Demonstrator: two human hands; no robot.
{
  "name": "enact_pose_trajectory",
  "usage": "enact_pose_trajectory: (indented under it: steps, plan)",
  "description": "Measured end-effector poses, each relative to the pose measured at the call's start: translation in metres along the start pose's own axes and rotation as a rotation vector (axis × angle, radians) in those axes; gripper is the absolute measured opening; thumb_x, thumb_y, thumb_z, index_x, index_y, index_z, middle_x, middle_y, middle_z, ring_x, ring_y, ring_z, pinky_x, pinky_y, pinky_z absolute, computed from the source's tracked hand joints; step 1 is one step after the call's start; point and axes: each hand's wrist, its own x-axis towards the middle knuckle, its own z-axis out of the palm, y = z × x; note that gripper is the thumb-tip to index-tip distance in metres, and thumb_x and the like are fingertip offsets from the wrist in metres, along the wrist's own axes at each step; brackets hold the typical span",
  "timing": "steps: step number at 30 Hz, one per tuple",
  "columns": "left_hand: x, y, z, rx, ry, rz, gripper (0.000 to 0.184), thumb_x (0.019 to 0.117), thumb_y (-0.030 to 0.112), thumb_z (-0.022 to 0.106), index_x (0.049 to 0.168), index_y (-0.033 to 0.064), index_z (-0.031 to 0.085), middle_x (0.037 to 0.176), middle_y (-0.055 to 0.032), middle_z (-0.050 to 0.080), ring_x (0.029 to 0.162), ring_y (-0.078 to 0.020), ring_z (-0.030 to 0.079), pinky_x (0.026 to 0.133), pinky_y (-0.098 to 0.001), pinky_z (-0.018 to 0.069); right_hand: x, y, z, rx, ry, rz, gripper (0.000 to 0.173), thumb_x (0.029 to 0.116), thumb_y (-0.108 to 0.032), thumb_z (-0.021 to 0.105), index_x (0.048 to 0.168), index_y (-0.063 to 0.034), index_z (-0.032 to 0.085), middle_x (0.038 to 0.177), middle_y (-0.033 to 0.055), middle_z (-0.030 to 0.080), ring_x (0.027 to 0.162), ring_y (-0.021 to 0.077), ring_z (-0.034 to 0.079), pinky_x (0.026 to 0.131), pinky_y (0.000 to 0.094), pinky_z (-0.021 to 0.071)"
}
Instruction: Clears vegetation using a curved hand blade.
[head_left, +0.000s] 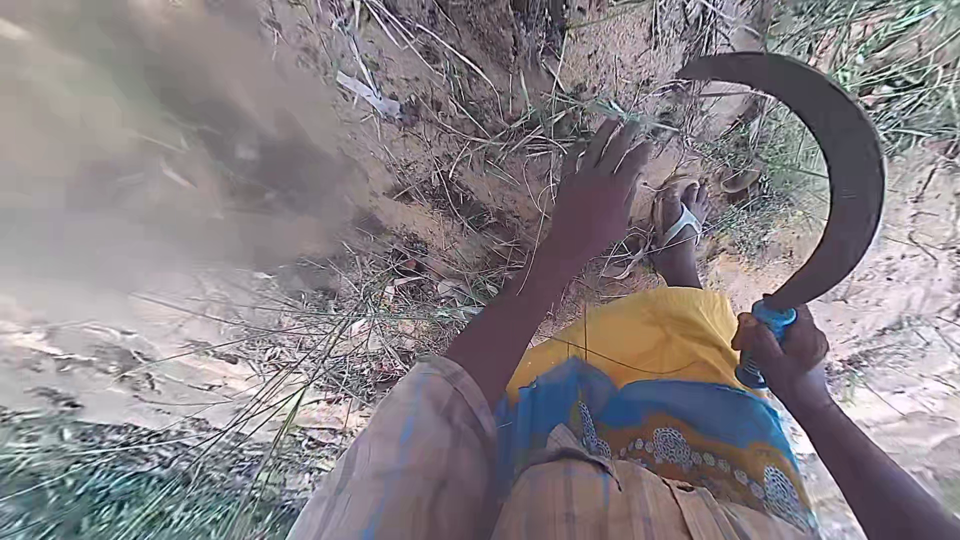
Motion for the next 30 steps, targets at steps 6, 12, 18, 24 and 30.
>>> enact_pose_trajectory:
  steps: [6,12,18,24,30]
  plan:
    - [0.057,-0.011,0.01,-0.073,0.232,-0.591,0.051,0.1077,0.03,0.047,0.155,0.0118,0.046,0.166,-0.0224,0.029,0.151,-0.0458,0.028,0.116,-0.0669,0.0242,0.016,-0.004,0.02,0.225,0.04,0.013,0.048,0.0993,-0.03,0.055,0.114,0.0164,0.052,0.071,-0.0038,0.06,0.058,-0.0008,0.061,0.059,0.0216,0.0563]
    - [0.057,-0.029,0.022,-0.662,0.621,-0.831,0.064,0.1017,0.026,0.065,0.148,-0.0069,0.034,0.139,-0.0285,0.051,0.127,-0.0309,0.055,0.107,-0.0371,0.0463,0.023,0.001,0.035,0.207,-0.062,-0.025,0.048,0.0991,-0.033,0.057,0.116,0.0118,0.057,0.074,0.0027,0.064,0.059,0.0029,0.062,0.06,0.0234,0.0555]
    - [0.08,-0.025,0.009,-0.535,0.335,-1.022,0.056,0.1048,0.026,0.054,0.15,-0.0037,0.041,0.145,-0.0268,0.052,0.135,-0.0368,0.052,0.107,-0.0563,0.0447,0.032,-0.004,0.039,0.167,-0.101,-0.046,0.05,0.0983,-0.035,0.057,0.122,0.0095,0.057,0.076,0.0068,0.065,0.061,0.0086,0.064,0.062,0.0285,0.0558]
    - [0.044,-0.036,0.011,-0.462,0.34,-0.789,0.04,0.1126,0.016,0.032,0.134,-0.0053,0.058,0.119,-0.0207,0.066,0.107,-0.0256,0.063,0.097,-0.0418,0.0486,0.064,-0.005,0.033,0.05,-0.234,-0.142,0.043,0.097,-0.034,0.058,0.114,0.0053,0.058,0.07,0.0098,0.063,0.059,0.0181,0.064,0.059,0.0388,0.0538]
    - [0.02,-0.05,0.007,-0.46,0.298,-0.734,0.043,0.1144,0.021,0.03,0.126,-0.0078,0.059,0.115,-0.0222,0.066,0.104,-0.0262,0.066,0.096,-0.0426,0.0516,0.112,-0.025,0.046,-0.108,-0.373,-0.166,0.036,0.1031,-0.028,0.058,0.122,0.0027,0.056,0.074,0.0172,0.061,0.06,0.0342,0.062,0.056,0.0552,0.0501]
